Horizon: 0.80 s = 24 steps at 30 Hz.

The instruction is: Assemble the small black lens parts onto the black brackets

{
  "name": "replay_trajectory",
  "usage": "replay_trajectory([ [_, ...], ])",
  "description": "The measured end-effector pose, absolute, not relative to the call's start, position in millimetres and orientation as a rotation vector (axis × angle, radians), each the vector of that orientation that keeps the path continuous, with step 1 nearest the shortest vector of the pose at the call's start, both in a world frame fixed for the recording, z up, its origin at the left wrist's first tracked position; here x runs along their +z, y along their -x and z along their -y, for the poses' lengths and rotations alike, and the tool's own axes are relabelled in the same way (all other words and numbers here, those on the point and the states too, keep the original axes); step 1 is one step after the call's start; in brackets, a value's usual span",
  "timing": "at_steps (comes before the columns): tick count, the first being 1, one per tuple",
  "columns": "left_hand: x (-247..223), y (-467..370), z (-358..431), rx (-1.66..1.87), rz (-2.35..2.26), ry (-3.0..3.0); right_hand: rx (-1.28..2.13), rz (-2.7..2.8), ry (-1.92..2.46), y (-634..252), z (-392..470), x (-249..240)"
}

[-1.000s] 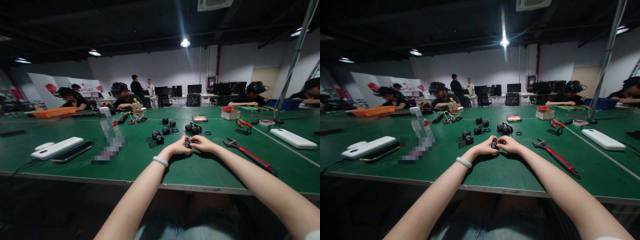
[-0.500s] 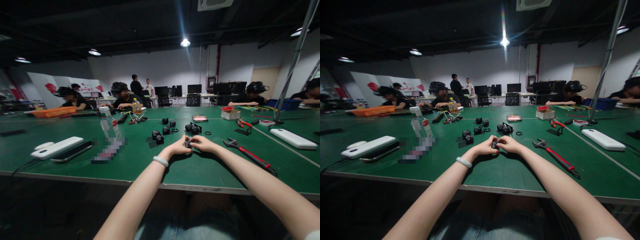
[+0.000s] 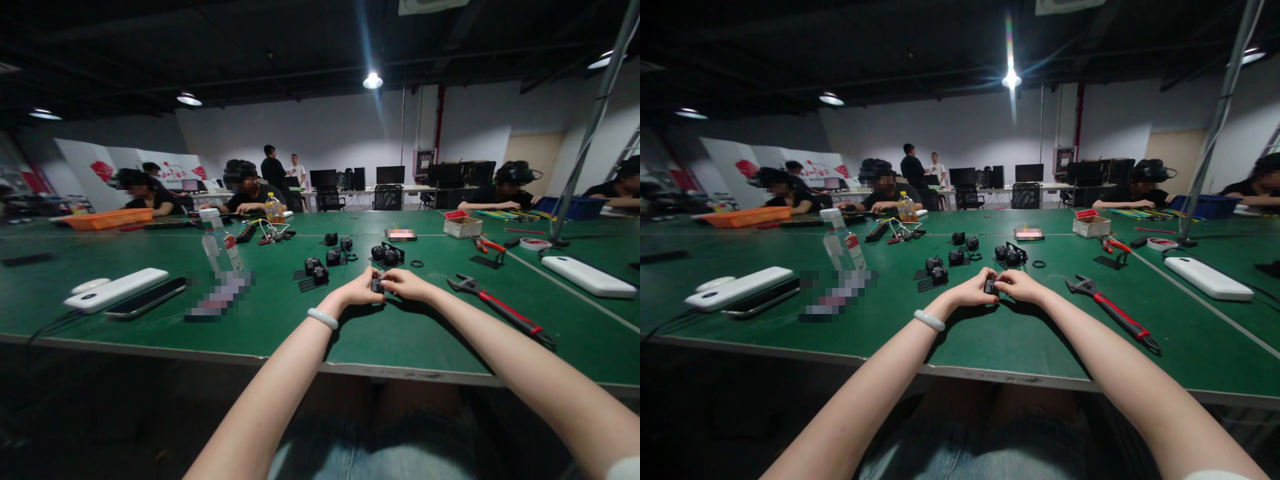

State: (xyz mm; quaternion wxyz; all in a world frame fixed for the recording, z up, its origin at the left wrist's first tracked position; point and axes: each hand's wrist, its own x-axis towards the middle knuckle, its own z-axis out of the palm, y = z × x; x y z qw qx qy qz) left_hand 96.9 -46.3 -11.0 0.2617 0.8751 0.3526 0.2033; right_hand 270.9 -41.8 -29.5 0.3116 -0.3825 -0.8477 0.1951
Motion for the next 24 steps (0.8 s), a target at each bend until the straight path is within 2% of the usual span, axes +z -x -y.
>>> replay_trajectory([
  [24, -10.7, -99.4, 49.9, 0.590, -0.985, -2.347, 0.624, 2.192, 1.030, -268.7, 42.7, -29.5],
])
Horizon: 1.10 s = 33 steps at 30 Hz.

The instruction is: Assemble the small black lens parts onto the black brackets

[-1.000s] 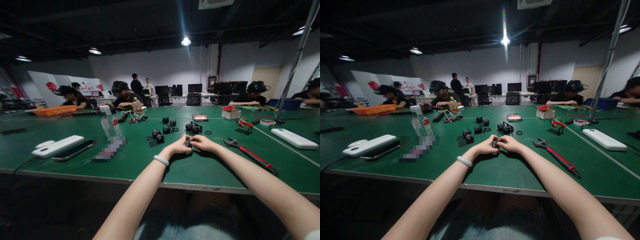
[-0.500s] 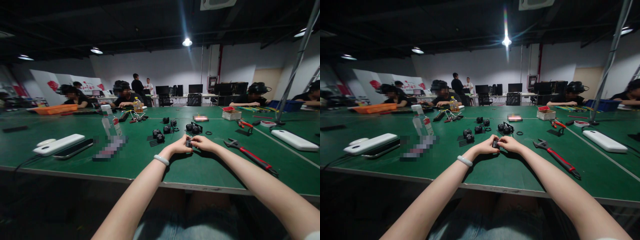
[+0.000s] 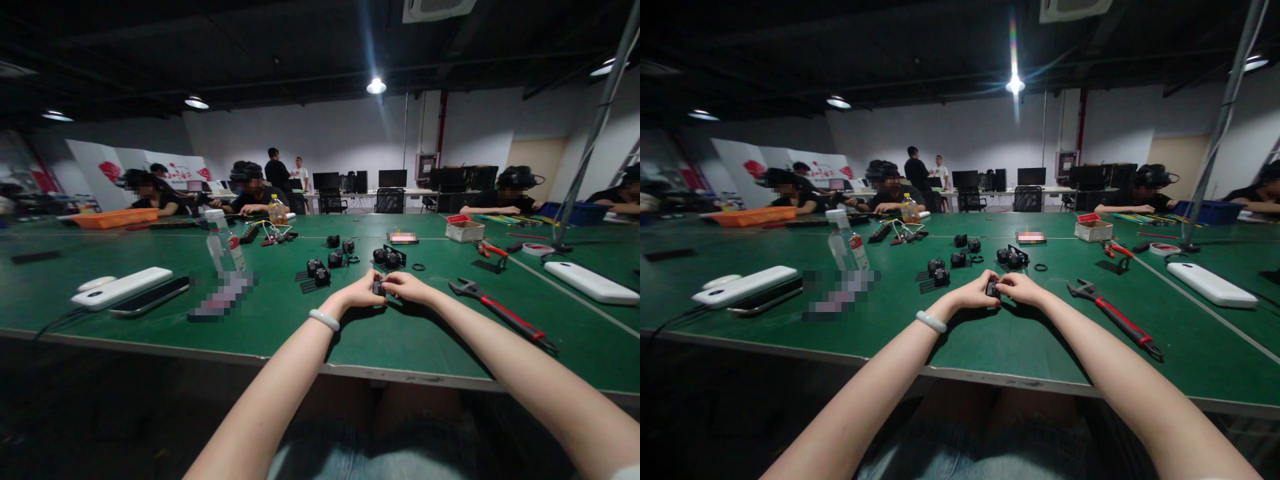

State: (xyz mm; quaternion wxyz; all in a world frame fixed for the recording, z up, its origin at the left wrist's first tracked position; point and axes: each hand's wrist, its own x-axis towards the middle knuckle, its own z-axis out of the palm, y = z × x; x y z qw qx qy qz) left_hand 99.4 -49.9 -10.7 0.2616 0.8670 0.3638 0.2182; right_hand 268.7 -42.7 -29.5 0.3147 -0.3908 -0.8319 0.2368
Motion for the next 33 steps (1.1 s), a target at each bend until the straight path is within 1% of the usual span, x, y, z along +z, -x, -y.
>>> replay_trajectory([
  [7, -10.9, -98.2, 49.7, 0.582, -0.989, -2.316, 0.664, 2.139, 1.031, -268.7, 42.8, -31.2],
  [14, -8.2, -97.5, 52.2, 0.568, -0.984, -2.315, 0.755, 2.139, 0.863, -273.1, 46.5, -28.9],
  [18, -9.1, -98.0, 50.7, 0.574, -0.951, -2.282, 0.777, 2.152, 0.840, -273.2, 46.3, -28.8],
  [33, -8.3, -97.8, 51.9, 0.589, -0.941, -2.280, 0.687, 2.166, 0.813, -271.6, 43.8, -31.9],
])
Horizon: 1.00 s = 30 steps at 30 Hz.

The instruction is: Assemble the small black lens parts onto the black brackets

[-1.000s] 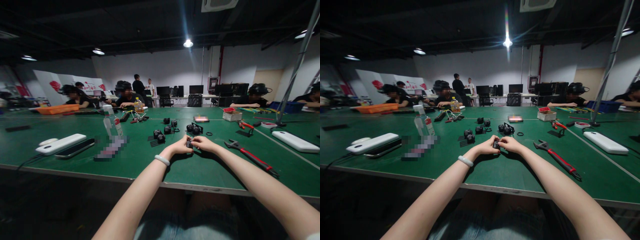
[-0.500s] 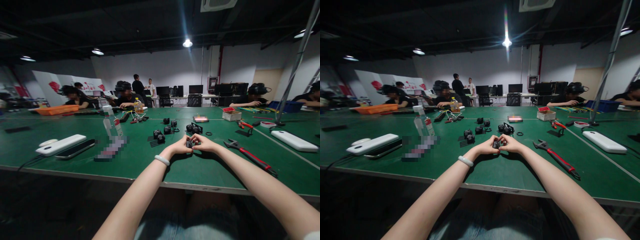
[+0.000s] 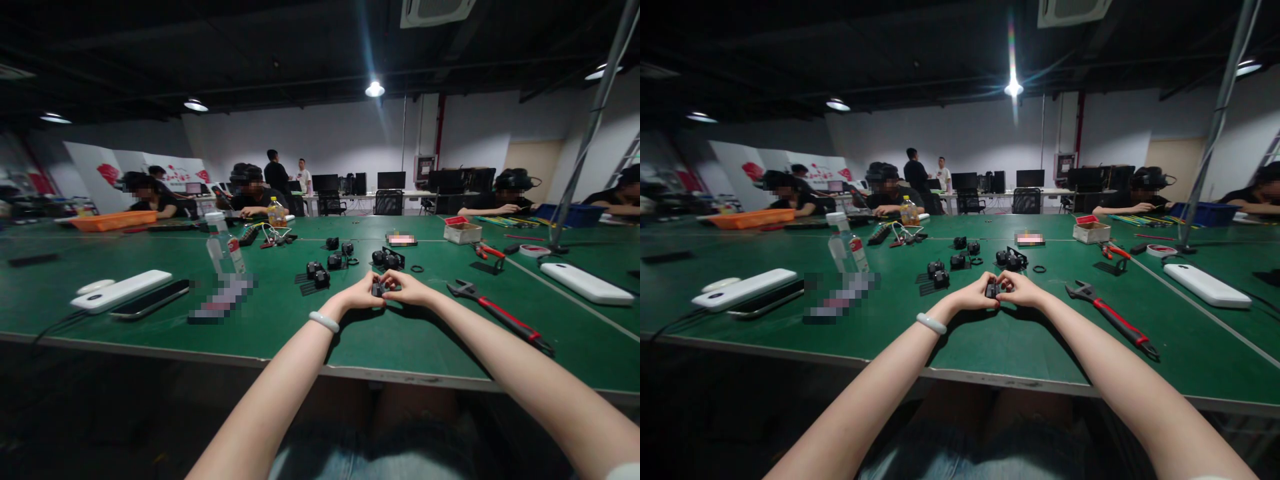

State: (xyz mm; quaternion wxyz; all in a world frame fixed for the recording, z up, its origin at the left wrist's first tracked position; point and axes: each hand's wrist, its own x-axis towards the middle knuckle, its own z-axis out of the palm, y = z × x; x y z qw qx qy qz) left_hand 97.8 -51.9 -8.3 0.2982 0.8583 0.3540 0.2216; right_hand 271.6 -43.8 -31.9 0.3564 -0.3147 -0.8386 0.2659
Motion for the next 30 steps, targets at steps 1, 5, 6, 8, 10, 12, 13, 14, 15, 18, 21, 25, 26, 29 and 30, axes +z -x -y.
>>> replay_trajectory([
  [1, -8.3, -97.7, 51.7, 0.586, -0.938, -2.287, 0.687, 2.165, 0.816, -271.8, 43.8, -31.8],
  [5, -9.1, -97.4, 50.4, 0.576, -0.932, -2.310, 0.689, 2.158, 0.838, -272.2, 43.7, -31.9],
  [6, -9.5, -97.4, 50.0, 0.575, -0.929, -2.313, 0.690, 2.156, 0.841, -272.2, 43.8, -31.7],
  [8, -10.5, -97.5, 49.1, 0.574, -0.928, -2.315, 0.692, 2.154, 0.842, -271.9, 44.4, -30.9],
  [10, -11.2, -97.6, 48.6, 0.581, -0.929, -2.314, 0.690, 2.154, 0.841, -271.5, 45.4, -29.8],
  [12, -11.3, -97.5, 48.8, 0.589, -0.932, -2.313, 0.685, 2.157, 0.846, -271.3, 46.2, -28.8],
  [13, -10.9, -97.4, 49.2, 0.585, -0.932, -2.312, 0.684, 2.161, 0.847, -271.2, 46.4, -28.5],
  [14, -10.4, -97.2, 49.8, 0.579, -0.931, -2.313, 0.682, 2.165, 0.847, -271.3, 46.4, -28.3],
  [15, -9.8, -97.0, 50.5, 0.571, -0.930, -2.316, 0.678, 2.168, 0.845, -271.3, 46.2, -28.3],
  [18, -8.4, -96.7, 52.1, 0.565, -0.923, -2.338, 0.654, 2.173, 0.844, -271.7, 44.8, -29.5],
  [21, -9.2, -97.1, 51.7, 0.589, -0.928, -2.365, 0.625, 2.175, 0.866, -272.2, 43.2, -31.4],
  [25, -12.9, -97.2, 47.9, 0.588, -0.925, -2.383, 0.592, 2.183, 0.890, -273.2, 42.0, -32.8],
  [26, -13.9, -97.0, 46.7, 0.587, -0.924, -2.388, 0.591, 2.186, 0.890, -273.5, 41.8, -32.7],
  [29, -16.8, -96.0, 43.5, 0.589, -0.936, -2.405, 0.594, 2.193, 0.887, -273.9, 41.6, -32.3],
  [30, -17.5, -95.7, 42.7, 0.591, -0.942, -2.408, 0.596, 2.193, 0.887, -273.9, 41.7, -32.1],
])
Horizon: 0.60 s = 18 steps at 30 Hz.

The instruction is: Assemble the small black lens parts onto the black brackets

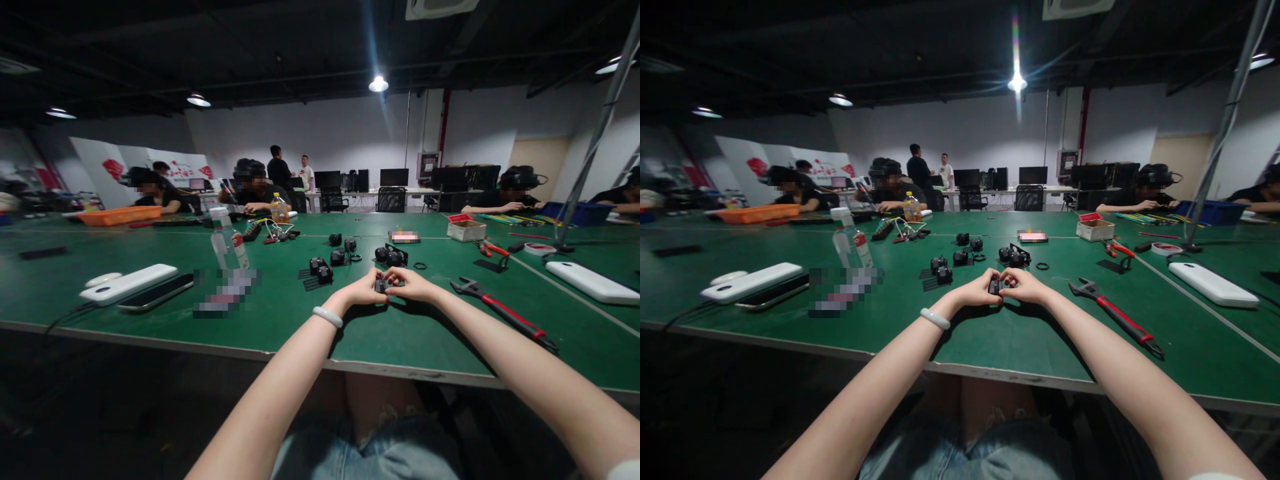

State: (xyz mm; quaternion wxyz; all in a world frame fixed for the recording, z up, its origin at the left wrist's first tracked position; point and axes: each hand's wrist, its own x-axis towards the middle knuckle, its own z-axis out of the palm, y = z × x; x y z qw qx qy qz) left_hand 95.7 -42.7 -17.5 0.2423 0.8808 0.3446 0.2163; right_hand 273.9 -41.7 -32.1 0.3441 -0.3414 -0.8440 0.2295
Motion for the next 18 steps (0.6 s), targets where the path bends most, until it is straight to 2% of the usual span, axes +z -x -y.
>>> replay_trajectory([
  [18, -18.0, -95.0, 43.4, 0.592, -0.967, -2.392, 0.632, 2.181, 0.897, -273.2, 42.5, -32.0],
])
